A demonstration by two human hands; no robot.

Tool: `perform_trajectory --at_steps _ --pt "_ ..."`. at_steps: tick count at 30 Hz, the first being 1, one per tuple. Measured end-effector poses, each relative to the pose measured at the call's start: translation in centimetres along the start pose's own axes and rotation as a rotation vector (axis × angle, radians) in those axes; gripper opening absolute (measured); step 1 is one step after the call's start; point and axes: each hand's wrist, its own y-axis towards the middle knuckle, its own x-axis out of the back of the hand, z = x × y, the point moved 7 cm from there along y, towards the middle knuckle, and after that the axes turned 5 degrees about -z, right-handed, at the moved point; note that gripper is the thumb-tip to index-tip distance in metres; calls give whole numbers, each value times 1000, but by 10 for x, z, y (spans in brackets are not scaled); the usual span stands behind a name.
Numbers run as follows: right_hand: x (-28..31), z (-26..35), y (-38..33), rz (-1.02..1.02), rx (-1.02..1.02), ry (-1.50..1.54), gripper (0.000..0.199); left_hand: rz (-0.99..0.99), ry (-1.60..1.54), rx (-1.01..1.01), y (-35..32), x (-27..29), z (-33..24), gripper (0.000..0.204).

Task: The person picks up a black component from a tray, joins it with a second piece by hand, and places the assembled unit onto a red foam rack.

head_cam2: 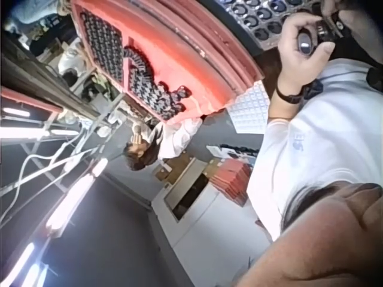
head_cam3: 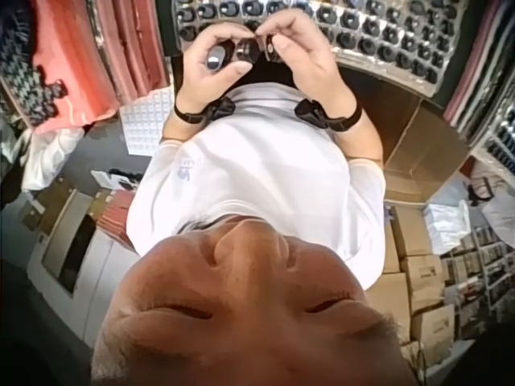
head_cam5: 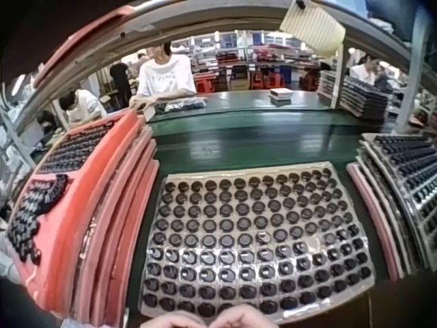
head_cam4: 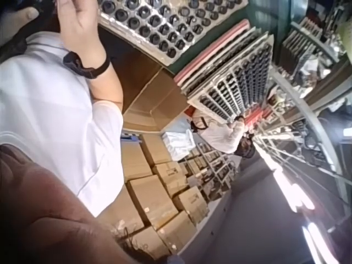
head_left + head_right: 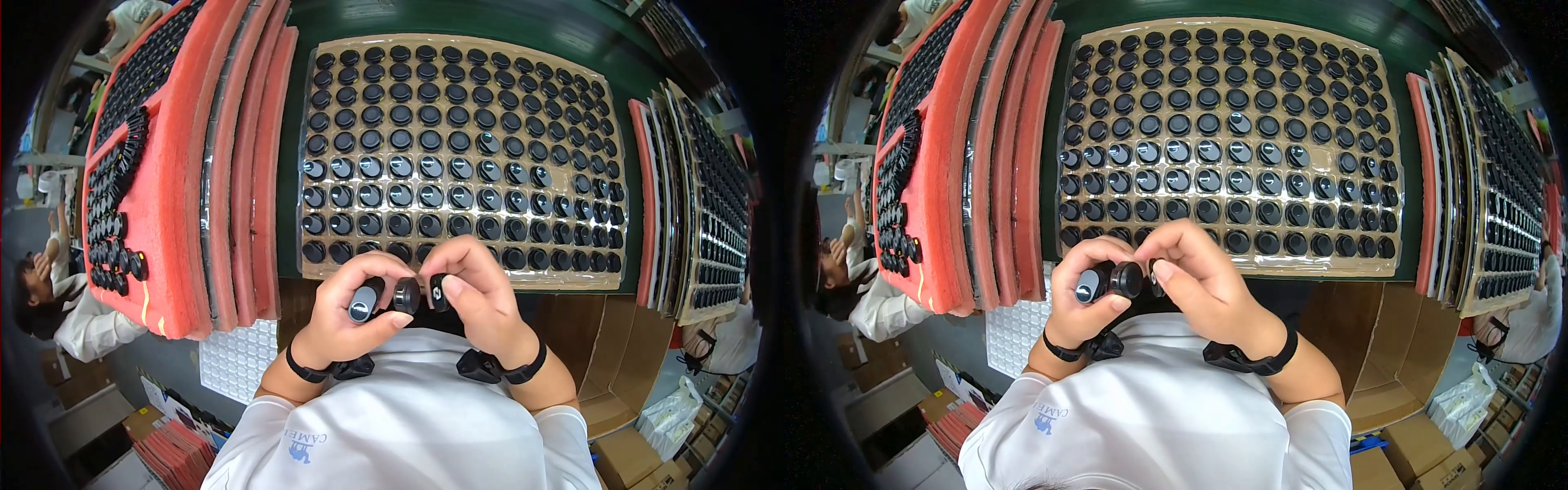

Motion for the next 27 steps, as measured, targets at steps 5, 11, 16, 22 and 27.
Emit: perform_trajectory --at_steps 5,11,16,22,27 --pt "-5 3 -2 54 167 -473 20 5 113 -84 1 -1 -6 39" --pt "-3 -8 -3 60 22 -75 22 3 119 -108 1 -4 -8 39" --pt "-1 4 -1 70 122 -266 22 17 99 -70 2 -4 -10 39" --pt "-2 1 0 21 28 -103 23 30 88 -76 2 -4 -7 40" --pt "-3 -3 0 72 57 -121 24 61 114 -101 2 -6 -9 41"
